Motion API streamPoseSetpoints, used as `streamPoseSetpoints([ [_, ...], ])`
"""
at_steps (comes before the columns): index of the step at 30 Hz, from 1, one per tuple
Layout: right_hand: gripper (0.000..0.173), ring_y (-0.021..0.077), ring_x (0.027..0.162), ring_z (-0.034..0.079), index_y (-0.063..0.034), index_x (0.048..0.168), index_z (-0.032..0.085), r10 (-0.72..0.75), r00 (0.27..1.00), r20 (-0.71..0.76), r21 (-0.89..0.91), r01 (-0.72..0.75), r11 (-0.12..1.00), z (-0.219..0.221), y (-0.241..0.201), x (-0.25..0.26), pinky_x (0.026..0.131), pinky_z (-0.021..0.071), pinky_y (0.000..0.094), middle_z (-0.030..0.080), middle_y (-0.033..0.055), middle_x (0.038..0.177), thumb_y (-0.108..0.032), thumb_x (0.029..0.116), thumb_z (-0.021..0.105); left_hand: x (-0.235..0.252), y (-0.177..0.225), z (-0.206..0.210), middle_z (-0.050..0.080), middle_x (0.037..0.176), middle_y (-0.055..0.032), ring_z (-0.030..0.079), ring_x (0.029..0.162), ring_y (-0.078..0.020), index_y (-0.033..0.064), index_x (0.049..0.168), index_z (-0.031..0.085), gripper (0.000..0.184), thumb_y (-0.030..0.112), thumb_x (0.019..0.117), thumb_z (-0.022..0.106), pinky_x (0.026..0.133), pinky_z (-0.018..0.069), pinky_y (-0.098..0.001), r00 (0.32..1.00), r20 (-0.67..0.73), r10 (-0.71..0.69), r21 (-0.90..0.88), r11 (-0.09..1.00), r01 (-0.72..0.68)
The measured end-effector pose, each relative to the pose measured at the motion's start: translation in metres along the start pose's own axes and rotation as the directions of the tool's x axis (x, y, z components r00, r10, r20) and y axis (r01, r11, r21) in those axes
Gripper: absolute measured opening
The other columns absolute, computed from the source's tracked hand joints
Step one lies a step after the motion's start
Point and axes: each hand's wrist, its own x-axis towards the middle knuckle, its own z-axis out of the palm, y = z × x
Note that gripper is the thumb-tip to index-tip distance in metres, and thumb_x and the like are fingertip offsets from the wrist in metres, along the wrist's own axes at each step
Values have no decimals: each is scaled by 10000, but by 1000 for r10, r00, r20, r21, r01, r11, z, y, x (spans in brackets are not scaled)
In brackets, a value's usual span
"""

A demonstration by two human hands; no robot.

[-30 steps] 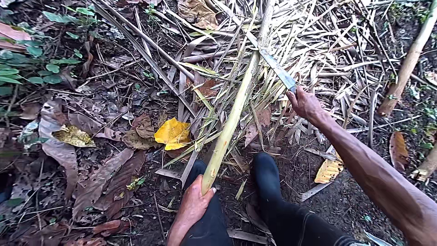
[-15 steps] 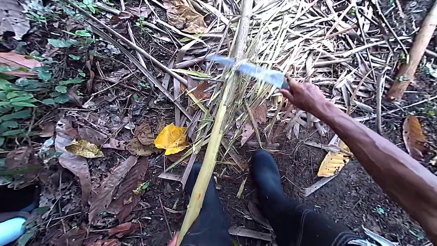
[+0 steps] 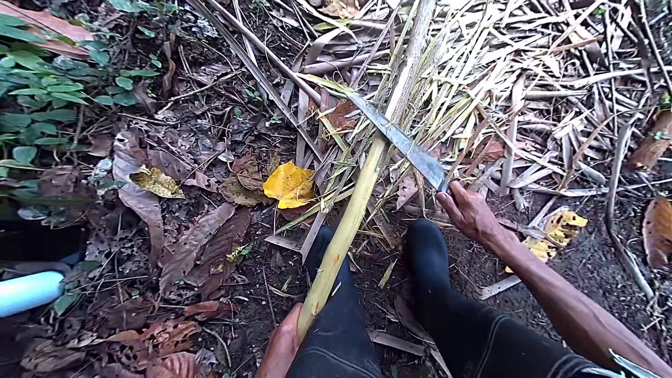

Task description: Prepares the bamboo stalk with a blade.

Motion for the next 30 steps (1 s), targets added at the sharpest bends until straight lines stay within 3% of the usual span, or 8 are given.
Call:
streamPoseSetpoints([
  [4,632,323,625,663,13,1000,638,-140,975,172,-24,146,989,12,-19,-36,544,541,515,630,147,724,-567,1056,393,8,6,-5,697,1069,-278,693,1009,-430,-54,1270,609,349,98,957,629,910,514,-624,998,37,44,-2,999,-44],
  [9,653,318,624,671,-34,931,616,-402,868,291,-130,452,883,26,-32,-59,501,542,468,621,139,763,-653,1009,422,8,9,-5,697,1073,-270,694,1012,-409,-55,1281,604,358,103,961,624,922,515,-604,998,55,25,-13,1000,-25],
  [14,704,357,584,665,26,920,618,-221,956,193,-88,241,966,46,-15,-56,489,524,511,626,178,717,-629,1025,382,10,10,-3,693,1054,-283,693,999,-421,-72,1259,606,339,87,960,627,912,513,-603,999,36,41,-8,999,-40],
  [17,696,315,548,642,-4,905,605,-277,937,215,-63,296,953,48,-24,-70,457,506,474,607,143,701,-644,1030,360,9,9,-4,698,1030,-263,699,971,-398,-59,1239,617,336,109,949,642,893,525,-586,998,30,52,-6,999,-52],
  [21,645,304,612,661,-46,893,605,-517,814,264,-91,555,827,48,-37,-71,497,536,438,606,124,737,-649,1014,411,8,16,-6,688,1134,-296,678,1090,-420,-88,1291,608,367,126,994,595,997,491,-583,999,30,16,0,1000,-16],
  [23,657,318,604,664,-27,892,607,-445,863,241,-90,476,875,49,-39,-69,492,535,457,613,139,733,-644,1014,417,8,14,-4,687,1131,-302,680,1081,-430,-87,1305,599,370,102,986,597,988,496,-591,1000,22,13,2,1000,-13],
  [26,687,331,554,642,10,900,614,-170,977,127,-62,179,982,47,-32,-59,470,511,496,603,152,675,-622,1035,381,12,8,0,696,1056,-277,697,991,-416,-66,1267,608,343,74,954,628,912,519,-597,999,22,39,-7,999,-39],
  [30,668,332,592,662,-3,920,619,-297,919,259,-62,323,944,40,-36,-60,487,523,492,626,157,738,-633,1019,420,12,6,-2,693,1102,-288,691,1040,-422,-72,1292,601,348,59,970,601,948,509,-605,998,37,48,-19,999,-47],
])
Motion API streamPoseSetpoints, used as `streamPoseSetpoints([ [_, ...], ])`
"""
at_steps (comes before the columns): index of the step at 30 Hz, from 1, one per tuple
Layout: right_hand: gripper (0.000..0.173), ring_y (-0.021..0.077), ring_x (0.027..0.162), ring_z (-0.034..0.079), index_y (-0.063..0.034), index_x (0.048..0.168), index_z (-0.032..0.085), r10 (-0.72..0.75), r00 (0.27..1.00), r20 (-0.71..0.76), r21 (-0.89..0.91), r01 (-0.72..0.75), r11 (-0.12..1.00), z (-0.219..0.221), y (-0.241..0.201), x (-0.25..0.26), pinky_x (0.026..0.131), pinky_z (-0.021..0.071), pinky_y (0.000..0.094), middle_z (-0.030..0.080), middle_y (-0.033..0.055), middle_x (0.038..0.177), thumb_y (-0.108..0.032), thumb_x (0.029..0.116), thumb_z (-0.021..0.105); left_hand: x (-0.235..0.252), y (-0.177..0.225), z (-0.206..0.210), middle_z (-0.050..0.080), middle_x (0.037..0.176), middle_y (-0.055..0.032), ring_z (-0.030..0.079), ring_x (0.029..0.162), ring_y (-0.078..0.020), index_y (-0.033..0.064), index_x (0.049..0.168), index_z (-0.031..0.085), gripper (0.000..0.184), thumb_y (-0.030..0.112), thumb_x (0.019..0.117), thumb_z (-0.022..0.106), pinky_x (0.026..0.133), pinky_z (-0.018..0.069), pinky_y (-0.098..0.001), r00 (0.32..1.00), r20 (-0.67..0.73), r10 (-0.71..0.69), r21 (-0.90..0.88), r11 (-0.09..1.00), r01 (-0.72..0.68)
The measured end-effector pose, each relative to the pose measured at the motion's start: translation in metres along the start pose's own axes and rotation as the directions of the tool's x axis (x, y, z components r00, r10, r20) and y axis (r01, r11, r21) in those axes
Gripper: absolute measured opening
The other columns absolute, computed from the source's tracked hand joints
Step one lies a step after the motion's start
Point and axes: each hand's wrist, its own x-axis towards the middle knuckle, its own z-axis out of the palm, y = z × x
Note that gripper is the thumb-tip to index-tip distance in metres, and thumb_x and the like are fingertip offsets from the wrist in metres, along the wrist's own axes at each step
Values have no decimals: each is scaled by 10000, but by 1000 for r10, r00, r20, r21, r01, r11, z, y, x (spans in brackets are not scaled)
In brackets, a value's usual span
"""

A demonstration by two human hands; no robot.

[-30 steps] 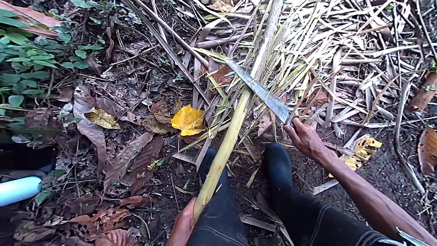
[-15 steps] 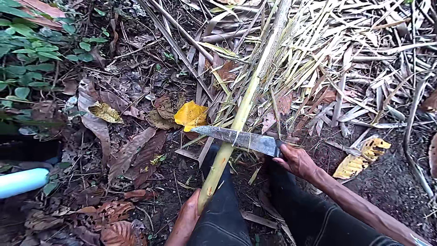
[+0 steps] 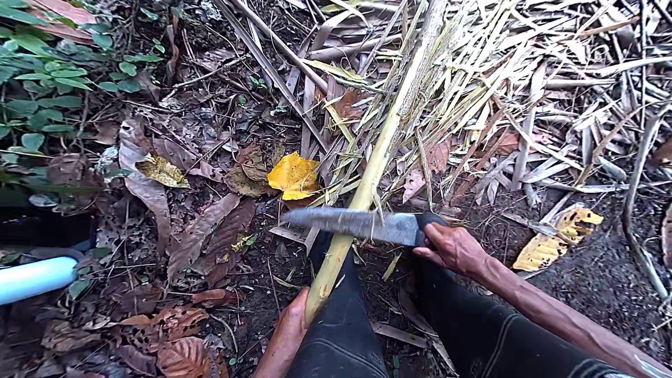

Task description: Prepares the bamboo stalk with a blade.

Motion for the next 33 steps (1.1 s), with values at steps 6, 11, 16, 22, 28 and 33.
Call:
streamPoseSetpoints([
  [6,622,375,662,683,26,953,638,161,985,-53,67,-158,985,-6,37,25,570,547,565,643,175,732,-566,1027,462,-1,-6,1,694,1074,-282,695,1010,-414,-73,1283,599,349,72,965,597,922,519,-602,1000,-17,25,-24,999,-25],
  [11,671,356,638,673,28,954,621,132,990,-49,25,-131,991,-10,40,22,550,543,527,634,176,747,-601,1038,403,1,-8,3,695,1077,-288,695,1011,-421,-72,1274,608,343,84,969,598,923,514,-608,1000,-17,9,-13,1000,-9],
  [16,590,376,673,692,30,1010,655,130,990,-55,-3,-130,991,-27,58,38,578,560,564,662,183,775,-545,1020,520,-1,-9,3,684,1116,-309,685,1056,-430,-91,1307,583,375,96,981,578,960,504,-601,1000,-3,-5,-10,1000,5],
  [22,621,324,592,640,-2,931,608,225,966,-124,-20,-229,973,-37,62,36,528,532,519,591,123,679,-580,1043,410,0,-4,-1,698,1056,-275,698,992,-399,-69,1264,610,371,137,955,616,908,524,-592,999,-9,35,-16,999,-35],
  [28,567,348,668,692,3,957,652,-44,998,-39,-87,41,995,-33,62,41,558,565,522,656,165,793,-556,992,564,-4,-4,0,683,1121,-303,682,1057,-424,-84,1306,584,372,112,991,563,957,503,-600,1000,-2,4,-29,1000,-4],
  [33,606,333,568,631,-26,976,606,299,928,-221,-36,-314,949,-40,103,57,506,521,549,581,117,650,-580,1047,372,-3,5,-5,679,1124,-306,680,1056,-423,-86,1309,581,395,118,970,583,951,501,-607,1000,13,-1,-32,999,1],
])
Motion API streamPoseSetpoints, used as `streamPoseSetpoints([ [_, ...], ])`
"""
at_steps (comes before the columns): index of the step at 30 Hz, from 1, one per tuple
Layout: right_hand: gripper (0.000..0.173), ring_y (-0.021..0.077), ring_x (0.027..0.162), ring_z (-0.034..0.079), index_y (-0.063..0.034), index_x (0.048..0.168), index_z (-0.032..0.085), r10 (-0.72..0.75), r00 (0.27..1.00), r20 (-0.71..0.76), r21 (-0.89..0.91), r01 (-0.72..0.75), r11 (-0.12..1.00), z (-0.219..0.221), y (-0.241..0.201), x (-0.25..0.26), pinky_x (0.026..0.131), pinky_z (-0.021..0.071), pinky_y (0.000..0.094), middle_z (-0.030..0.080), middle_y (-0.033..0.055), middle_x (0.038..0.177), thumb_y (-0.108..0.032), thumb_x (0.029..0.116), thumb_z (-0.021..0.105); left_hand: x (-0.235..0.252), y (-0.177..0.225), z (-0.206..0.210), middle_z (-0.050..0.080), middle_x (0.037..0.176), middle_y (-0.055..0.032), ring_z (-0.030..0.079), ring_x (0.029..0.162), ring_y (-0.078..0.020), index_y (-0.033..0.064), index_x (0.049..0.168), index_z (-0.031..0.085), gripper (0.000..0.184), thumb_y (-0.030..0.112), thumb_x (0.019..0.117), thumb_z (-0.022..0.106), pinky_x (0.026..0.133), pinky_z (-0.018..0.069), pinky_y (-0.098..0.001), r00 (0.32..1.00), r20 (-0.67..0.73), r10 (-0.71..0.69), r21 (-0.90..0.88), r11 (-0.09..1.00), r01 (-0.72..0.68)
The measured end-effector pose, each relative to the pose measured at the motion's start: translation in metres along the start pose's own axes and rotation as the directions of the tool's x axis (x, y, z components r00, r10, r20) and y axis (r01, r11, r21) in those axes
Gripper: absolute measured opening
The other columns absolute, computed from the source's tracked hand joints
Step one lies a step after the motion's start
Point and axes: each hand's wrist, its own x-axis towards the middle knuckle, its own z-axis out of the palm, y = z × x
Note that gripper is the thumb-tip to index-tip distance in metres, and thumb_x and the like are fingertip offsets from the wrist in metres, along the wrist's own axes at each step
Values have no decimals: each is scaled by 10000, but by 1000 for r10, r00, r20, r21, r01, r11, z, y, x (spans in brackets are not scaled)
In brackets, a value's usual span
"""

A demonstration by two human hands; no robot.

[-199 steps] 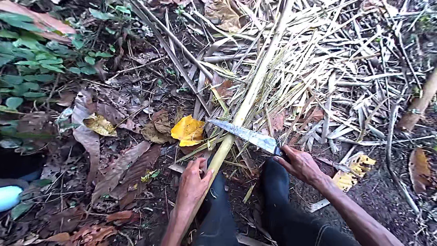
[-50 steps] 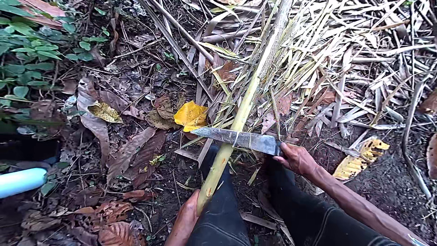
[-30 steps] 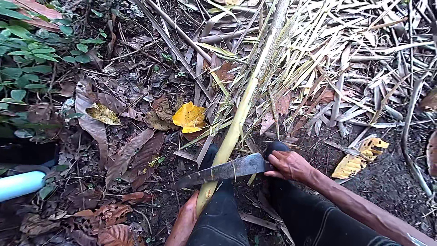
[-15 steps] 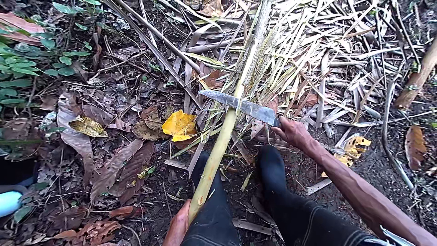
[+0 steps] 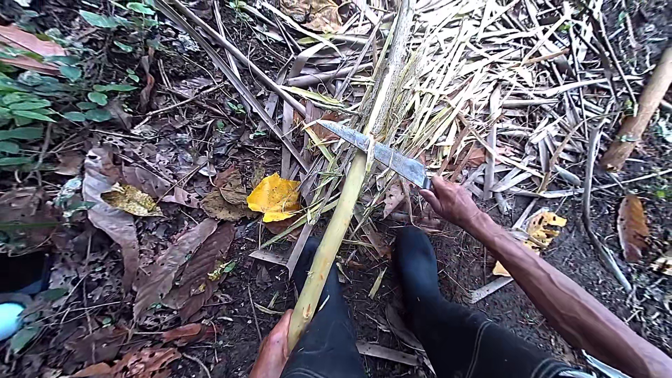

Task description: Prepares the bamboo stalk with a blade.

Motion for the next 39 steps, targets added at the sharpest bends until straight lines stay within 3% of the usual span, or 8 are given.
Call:
streamPoseSetpoints([
  [7,570,322,654,683,-21,943,650,-373,911,175,7,378,926,-12,-34,-17,544,561,500,641,141,780,-580,990,551,0,-6,5,679,1128,-309,681,1066,-419,-93,1316,574,382,103,989,551,964,502,-596,1000,-15,-4,-27,1000,4],
  [9,512,427,723,693,42,1039,639,-112,977,182,37,107,994,-26,-11,9,624,555,614,667,217,813,-462,1043,547,-2,-11,6,684,1128,-291,685,1061,-396,-74,1322,574,388,124,989,555,960,515,-580,1000,-18,-9,-37,999,8],
  [12,681,480,778,678,25,1057,587,257,966,22,18,-257,966,-50,31,47,676,518,673,638,246,785,-603,1068,325,-3,-7,6,686,1124,-285,685,1060,-389,-66,1312,587,377,125,989,551,955,513,-578,1000,-16,-2,-36,999,1],
  [16,607,343,525,576,-54,979,568,118,993,-28,25,-117,993,-45,31,16,468,473,547,530,133,630,-611,1062,340,5,-22,13,704,1084,-262,704,1001,-387,-45,1277,617,373,146,956,604,908,537,-596,999,-29,27,-11,1000,-27],
  [23,589,305,557,635,-47,920,616,-181,977,111,-97,192,977,-29,-18,-2,477,514,504,602,108,714,-615,999,483,-1,-6,5,686,1125,-300,686,1060,-413,-84,1306,588,396,142,982,566,956,508,-591,1000,-21,18,-6,1000,-18],
  [30,584,289,525,598,-69,910,594,-31,996,79,-47,35,998,-38,-12,8,465,486,505,537,73,599,-597,1037,378,0,-5,5,665,1167,-339,664,1099,-478,-109,1325,570,379,71,992,539,975,480,-638,1000,-5,8,41,999,-8],
  [36,648,428,684,668,3,1030,601,101,989,106,12,-102,995,-38,8,34,598,523,624,616,193,711,-599,1059,362,2,-5,6,664,1181,-333,663,1111,-468,-97,1348,557,399,94,998,542,987,479,-626,1000,8,-19,46,999,19],
  [39,606,323,523,597,-62,968,576,41,999,35,3,-41,999,-40,-1,19,453,482,523,547,112,618,-605,1064,325,1,-4,4,663,1178,-338,663,1108,-475,-104,1340,560,407,107,991,559,985,479,-633,1000,15,-11,51,999,10],
])
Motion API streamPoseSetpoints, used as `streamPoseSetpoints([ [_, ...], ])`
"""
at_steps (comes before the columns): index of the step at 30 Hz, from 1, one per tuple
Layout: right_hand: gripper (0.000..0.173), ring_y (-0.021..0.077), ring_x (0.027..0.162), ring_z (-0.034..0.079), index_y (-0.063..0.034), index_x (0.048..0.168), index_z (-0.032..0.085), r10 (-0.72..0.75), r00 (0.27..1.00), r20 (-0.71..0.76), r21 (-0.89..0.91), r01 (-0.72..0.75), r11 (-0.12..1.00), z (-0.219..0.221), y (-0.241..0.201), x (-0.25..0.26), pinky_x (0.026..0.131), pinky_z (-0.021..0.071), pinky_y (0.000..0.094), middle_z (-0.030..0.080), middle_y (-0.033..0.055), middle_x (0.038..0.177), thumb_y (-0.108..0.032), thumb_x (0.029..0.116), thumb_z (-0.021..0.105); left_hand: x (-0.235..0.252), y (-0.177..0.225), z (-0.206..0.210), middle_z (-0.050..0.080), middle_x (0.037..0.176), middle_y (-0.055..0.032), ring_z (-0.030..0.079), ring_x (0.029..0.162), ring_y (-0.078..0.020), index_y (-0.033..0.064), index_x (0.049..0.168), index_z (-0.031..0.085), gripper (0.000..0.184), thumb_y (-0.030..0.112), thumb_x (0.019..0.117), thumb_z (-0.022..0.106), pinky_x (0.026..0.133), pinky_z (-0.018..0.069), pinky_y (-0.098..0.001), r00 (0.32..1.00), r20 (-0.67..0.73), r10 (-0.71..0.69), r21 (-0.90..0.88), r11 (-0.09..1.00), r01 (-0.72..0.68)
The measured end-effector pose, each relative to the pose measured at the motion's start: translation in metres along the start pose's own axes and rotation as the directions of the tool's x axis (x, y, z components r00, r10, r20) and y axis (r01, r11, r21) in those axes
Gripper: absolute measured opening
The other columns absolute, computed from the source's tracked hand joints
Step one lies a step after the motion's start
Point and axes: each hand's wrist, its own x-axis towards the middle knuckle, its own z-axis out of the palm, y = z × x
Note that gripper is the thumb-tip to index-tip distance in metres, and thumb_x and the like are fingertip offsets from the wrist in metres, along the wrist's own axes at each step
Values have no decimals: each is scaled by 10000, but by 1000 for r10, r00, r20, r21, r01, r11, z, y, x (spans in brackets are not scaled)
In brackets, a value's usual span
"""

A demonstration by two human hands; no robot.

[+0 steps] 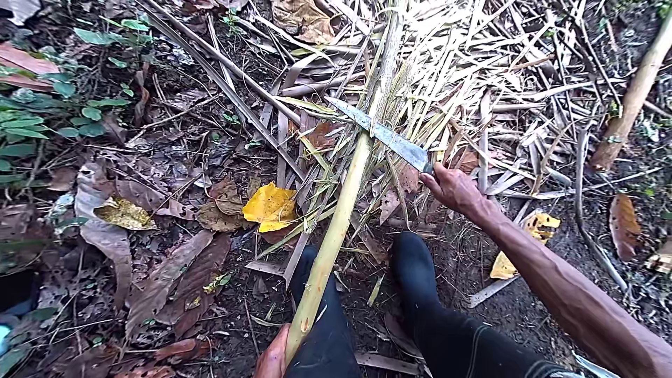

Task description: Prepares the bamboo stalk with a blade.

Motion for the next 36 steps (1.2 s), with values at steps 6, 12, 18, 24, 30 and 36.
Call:
streamPoseSetpoints([
  [6,633,458,731,688,22,1049,602,-27,997,67,-84,33,996,1,15,35,618,536,632,656,224,803,-583,1055,415,-5,-6,5,670,1167,-321,671,1103,-427,-92,1336,568,414,139,993,543,987,490,-589,999,-49,6,-22,1000,-7],
  [12,677,442,736,676,4,1004,570,120,993,-22,-57,-121,991,-24,20,50,640,525,620,616,204,740,-615,1065,304,-4,-8,4,681,1134,-313,682,1070,-431,-89,1318,579,411,145,980,567,961,501,-603,999,-40,26,-29,999,-27],
  [18,607,469,739,685,32,1071,594,-43,999,16,-92,44,995,-17,22,50,628,537,642,654,238,825,-551,1063,425,-11,-4,-1,663,1174,-338,661,1109,-463,-92,1359,555,451,179,998,546,978,480,-633,999,-30,-16,-14,1000,15],
  [24,712,377,801,632,57,1041,606,502,833,-232,410,-384,827,-59,55,70,755,494,582,609,230,866,-576,1084,284,-25,-4,-13,667,1133,-327,670,1071,-413,-118,1312,558,412,160,1009,524,963,496,-575,999,-1,-44,-46,998,44],
  [30,386,49,481,507,-120,1120,658,101,992,-70,825,0,565,-59,24,11,472,501,259,524,-86,628,-458,1023,501,-33,2,-20,645,1174,-352,651,1106,-422,-134,1324,541,395,123,1027,498,992,486,-549,997,37,-62,-30,998,64],
  [36,401,88,522,605,-72,1088,649,-2,1000,-21,520,13,854,-98,14,33,507,546,309,644,3,697,-399,1092,416,-28,-5,-17,635,1210,-340,639,1134,-390,-128,1336,530,415,159,1038,502,1009,479,-524,993,57,-99,-39,994,102],
])
